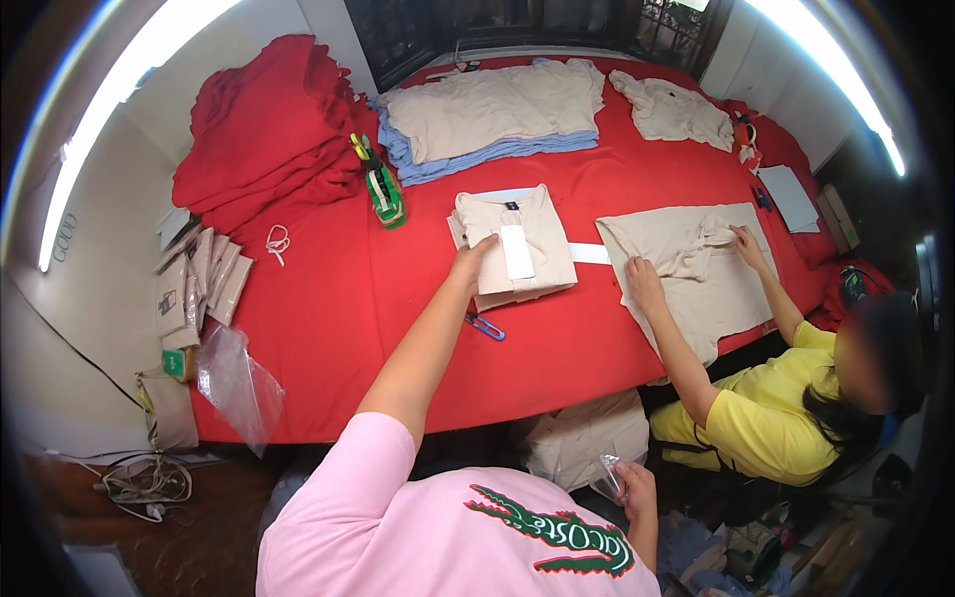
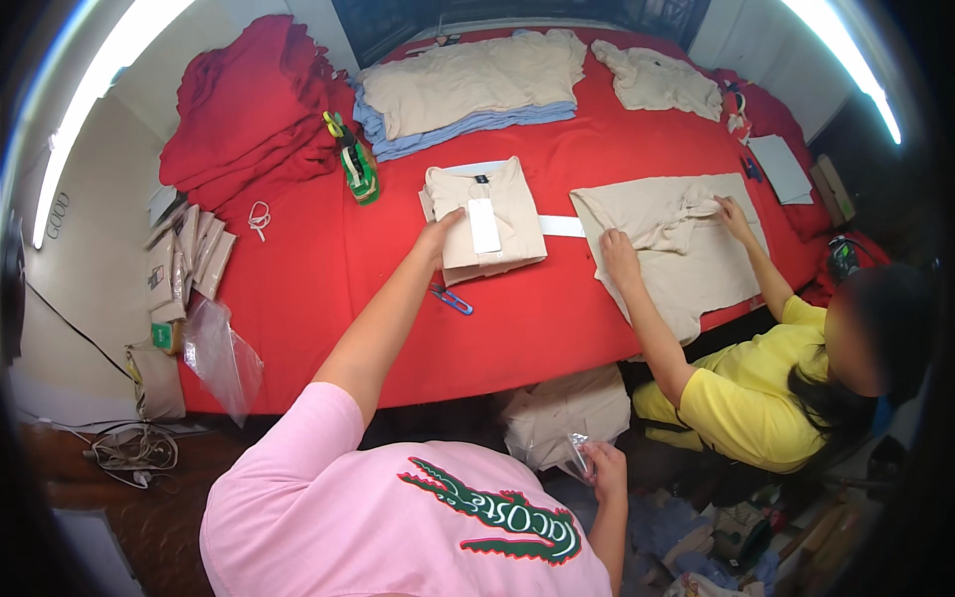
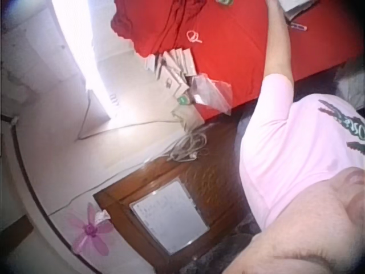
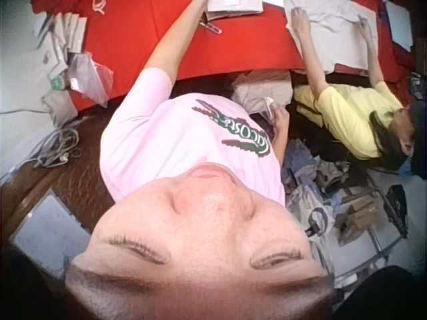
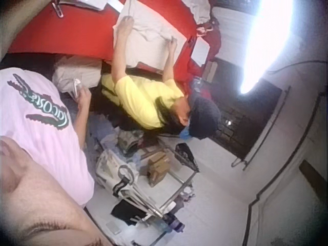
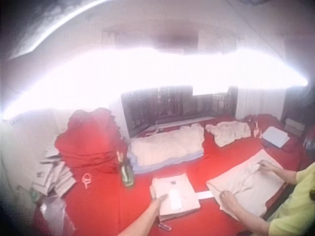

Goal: The person bags folded beige shirts by inserting them into clear plastic bags, smoothing the plastic, and placing the bagged items onto a stack.

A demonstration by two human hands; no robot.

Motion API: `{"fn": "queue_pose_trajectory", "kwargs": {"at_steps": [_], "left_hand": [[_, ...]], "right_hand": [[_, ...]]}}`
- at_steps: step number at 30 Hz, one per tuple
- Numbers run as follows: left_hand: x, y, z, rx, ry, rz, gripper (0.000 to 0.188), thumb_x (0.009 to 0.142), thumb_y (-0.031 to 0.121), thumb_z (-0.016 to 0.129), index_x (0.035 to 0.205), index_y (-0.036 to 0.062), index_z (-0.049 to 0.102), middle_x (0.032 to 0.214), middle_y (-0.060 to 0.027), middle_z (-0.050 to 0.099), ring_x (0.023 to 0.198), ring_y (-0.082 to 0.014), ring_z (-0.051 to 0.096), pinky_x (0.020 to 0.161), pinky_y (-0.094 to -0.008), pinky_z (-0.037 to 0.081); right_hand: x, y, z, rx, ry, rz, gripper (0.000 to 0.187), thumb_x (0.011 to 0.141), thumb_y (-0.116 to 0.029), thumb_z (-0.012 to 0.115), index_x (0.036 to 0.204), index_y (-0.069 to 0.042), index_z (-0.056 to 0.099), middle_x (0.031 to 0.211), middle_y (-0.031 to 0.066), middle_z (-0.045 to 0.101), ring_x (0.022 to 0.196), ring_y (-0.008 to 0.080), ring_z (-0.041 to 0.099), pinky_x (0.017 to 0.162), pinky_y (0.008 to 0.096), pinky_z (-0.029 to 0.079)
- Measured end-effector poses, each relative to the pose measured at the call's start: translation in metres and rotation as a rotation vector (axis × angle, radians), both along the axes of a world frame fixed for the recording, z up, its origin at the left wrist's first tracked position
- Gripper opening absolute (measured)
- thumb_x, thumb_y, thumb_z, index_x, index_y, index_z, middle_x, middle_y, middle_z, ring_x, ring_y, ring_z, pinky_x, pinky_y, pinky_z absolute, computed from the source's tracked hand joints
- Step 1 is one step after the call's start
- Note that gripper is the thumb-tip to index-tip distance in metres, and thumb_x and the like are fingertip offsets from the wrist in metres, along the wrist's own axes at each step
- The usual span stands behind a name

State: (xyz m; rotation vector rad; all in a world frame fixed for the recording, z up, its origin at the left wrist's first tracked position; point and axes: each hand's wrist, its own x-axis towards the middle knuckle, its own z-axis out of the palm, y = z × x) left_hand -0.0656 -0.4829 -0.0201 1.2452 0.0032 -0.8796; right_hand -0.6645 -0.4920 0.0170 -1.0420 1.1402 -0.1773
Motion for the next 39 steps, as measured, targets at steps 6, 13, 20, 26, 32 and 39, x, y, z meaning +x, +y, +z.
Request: {"fn": "queue_pose_trajectory", "kwargs": {"at_steps": [6, 13, 20, 26, 32, 39], "left_hand": [[0.001, -0.003, 0.002, 0.119, -0.406, 0.059, 0.068, 0.087, 0.005, 0.088, 0.146, -0.0021, 0.056, 0.135, -0.0195, 0.073, 0.119, -0.0316, 0.074, 0.099, -0.0431, 0.062], [0.040, 0.195, 0.026, 0.315, -0.484, -0.030, 0.074, 0.087, 0.005, 0.087, 0.152, -0.0016, 0.053, 0.138, -0.0198, 0.072, 0.122, -0.0307, 0.073, 0.105, -0.0425, 0.060], [-0.037, 0.423, 0.018, 0.467, -0.289, 0.043, 0.074, 0.091, 0.008, 0.086, 0.155, -0.0024, 0.050, 0.141, -0.0208, 0.070, 0.126, -0.0299, 0.071, 0.107, -0.0427, 0.058], [-0.086, 0.482, -0.030, 0.456, -0.419, 0.225, 0.071, 0.090, 0.011, 0.088, 0.151, -0.0035, 0.054, 0.136, -0.0196, 0.071, 0.122, -0.0264, 0.070, 0.103, -0.0389, 0.056], [-0.109, 0.462, 0.037, 0.846, -0.913, 0.150, 0.062, 0.085, 0.024, 0.090, 0.133, -0.0010, 0.059, 0.123, -0.0213, 0.063, 0.113, -0.0380, 0.065, 0.100, -0.0463, 0.054], [-0.117, 0.424, 0.039, 0.894, -0.895, -0.203, 0.061, 0.084, 0.025, 0.086, 0.130, -0.0030, 0.056, 0.126, -0.0244, 0.060, 0.117, -0.0403, 0.065, 0.097, -0.0458, 0.056]], "right_hand": [[-0.011, 0.012, -0.011, -0.014, 0.014, -0.017, 0.028, 0.099, -0.027, 0.077, 0.104, 0.001, 0.080, 0.060, -0.0011, 0.058, 0.045, 0.0067, 0.046, 0.040, 0.0239, 0.029], [0.038, 0.012, -0.001, -0.040, 0.047, 0.088, 0.030, 0.101, -0.031, 0.073, 0.104, -0.002, 0.079, 0.060, -0.0025, 0.056, 0.045, 0.0081, 0.047, 0.042, 0.0241, 0.029], [0.110, -0.005, 0.026, -0.146, -0.147, -0.181, 0.028, 0.108, -0.030, 0.067, 0.116, -0.005, 0.076, 0.075, -0.0013, 0.066, 0.060, 0.0094, 0.059, 0.051, 0.0252, 0.042], [0.248, 0.031, 0.130, -0.355, -0.412, -0.016, 0.035, 0.114, -0.024, 0.057, 0.128, 0.003, 0.074, 0.117, 0.0047, 0.074, 0.099, 0.0119, 0.067, 0.085, 0.0294, 0.053], [0.369, 0.148, 0.187, -0.816, -0.549, 0.599, 0.034, 0.115, -0.022, 0.056, 0.124, 0.002, 0.078, 0.124, 0.0075, 0.074, 0.115, 0.0165, 0.066, 0.099, 0.0316, 0.053], [0.394, 0.198, 0.125, -0.626, -0.413, 0.540, 0.034, 0.116, -0.023, 0.057, 0.126, 0.002, 0.077, 0.124, 0.0081, 0.074, 0.110, 0.0162, 0.068, 0.100, 0.0334, 0.053]]}}
